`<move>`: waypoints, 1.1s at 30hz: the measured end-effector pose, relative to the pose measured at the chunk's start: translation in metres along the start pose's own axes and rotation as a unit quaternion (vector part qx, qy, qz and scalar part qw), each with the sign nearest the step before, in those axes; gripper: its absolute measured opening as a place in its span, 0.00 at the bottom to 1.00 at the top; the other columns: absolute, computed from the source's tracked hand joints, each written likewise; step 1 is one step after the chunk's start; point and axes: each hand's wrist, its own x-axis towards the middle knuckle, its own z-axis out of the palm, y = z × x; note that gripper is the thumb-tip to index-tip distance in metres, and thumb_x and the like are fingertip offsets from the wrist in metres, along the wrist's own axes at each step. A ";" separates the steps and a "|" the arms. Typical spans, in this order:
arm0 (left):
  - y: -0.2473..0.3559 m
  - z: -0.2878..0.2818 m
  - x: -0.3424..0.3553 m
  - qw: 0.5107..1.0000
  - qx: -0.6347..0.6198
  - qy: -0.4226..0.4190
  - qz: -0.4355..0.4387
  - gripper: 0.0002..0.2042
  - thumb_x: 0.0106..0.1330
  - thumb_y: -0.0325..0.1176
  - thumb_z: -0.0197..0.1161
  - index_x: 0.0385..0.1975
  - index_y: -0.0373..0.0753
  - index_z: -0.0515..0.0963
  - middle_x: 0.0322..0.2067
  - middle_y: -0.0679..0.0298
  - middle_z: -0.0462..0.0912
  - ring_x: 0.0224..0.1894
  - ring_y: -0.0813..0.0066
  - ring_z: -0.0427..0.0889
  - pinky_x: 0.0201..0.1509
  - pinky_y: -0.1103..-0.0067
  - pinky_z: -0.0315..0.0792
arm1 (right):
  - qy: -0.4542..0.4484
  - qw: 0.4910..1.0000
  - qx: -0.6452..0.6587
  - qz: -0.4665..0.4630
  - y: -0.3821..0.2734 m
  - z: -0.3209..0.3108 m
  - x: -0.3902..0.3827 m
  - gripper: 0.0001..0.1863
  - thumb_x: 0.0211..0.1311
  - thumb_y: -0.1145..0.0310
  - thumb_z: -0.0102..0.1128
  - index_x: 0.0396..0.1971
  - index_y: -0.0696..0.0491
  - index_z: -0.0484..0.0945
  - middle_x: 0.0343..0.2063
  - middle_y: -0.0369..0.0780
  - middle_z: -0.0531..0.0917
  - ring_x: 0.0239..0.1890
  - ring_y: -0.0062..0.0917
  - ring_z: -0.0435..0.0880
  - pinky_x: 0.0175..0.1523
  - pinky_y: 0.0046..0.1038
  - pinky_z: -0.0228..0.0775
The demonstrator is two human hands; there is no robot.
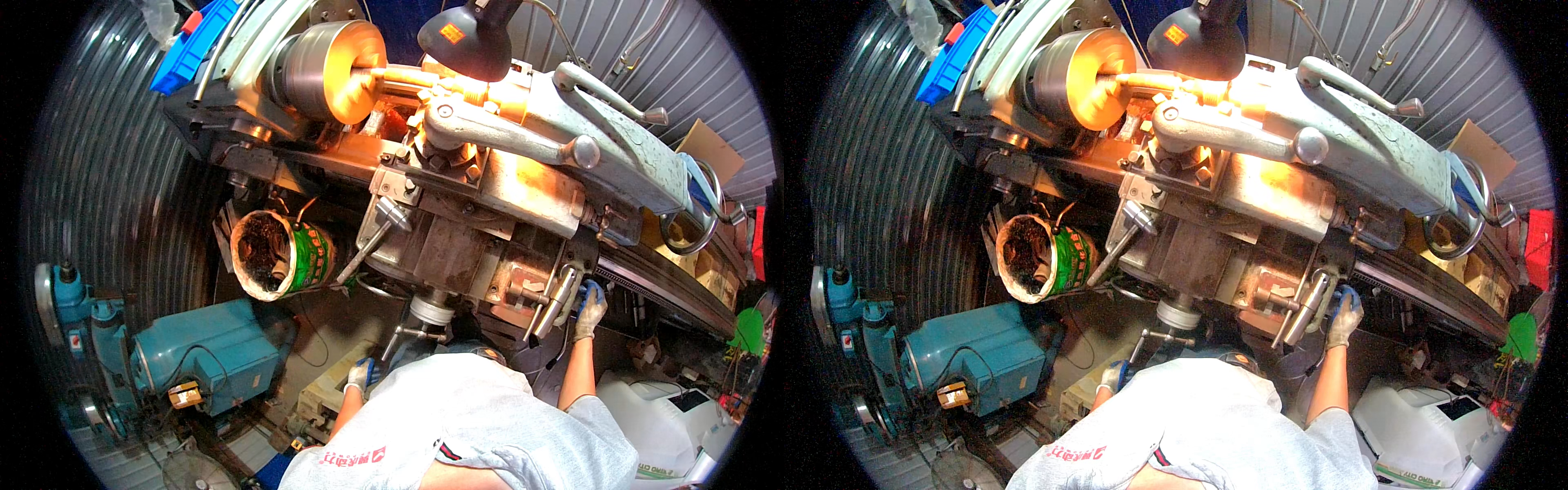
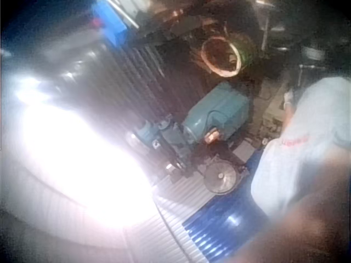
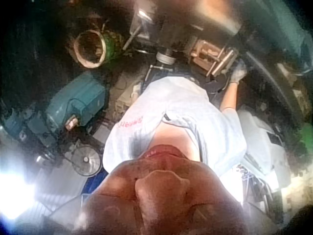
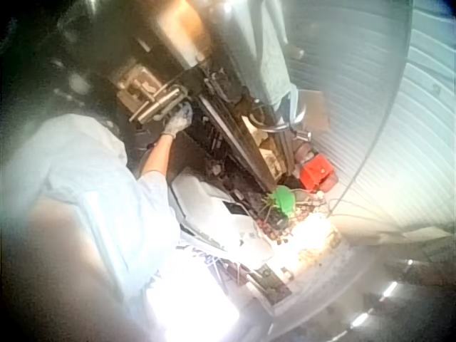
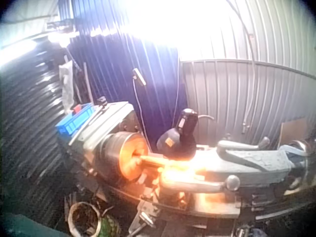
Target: The person operates a metal lathe, adjusting the tool post and controls while the workpiece rotates. They use a wrench to tighten components and manipulate the machine's levers and handles to guide the cutting process.
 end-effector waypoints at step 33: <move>0.029 0.029 -0.039 0.962 0.256 0.091 0.001 0.22 0.62 0.52 0.45 0.40 0.42 0.78 0.38 0.52 0.81 0.41 0.57 0.80 0.42 0.69 0.69 | -0.015 0.999 0.048 0.001 -0.003 -0.002 -0.003 0.13 0.64 0.67 0.51 0.39 0.60 0.80 0.35 0.37 0.82 0.37 0.21 0.78 0.46 0.24 0.68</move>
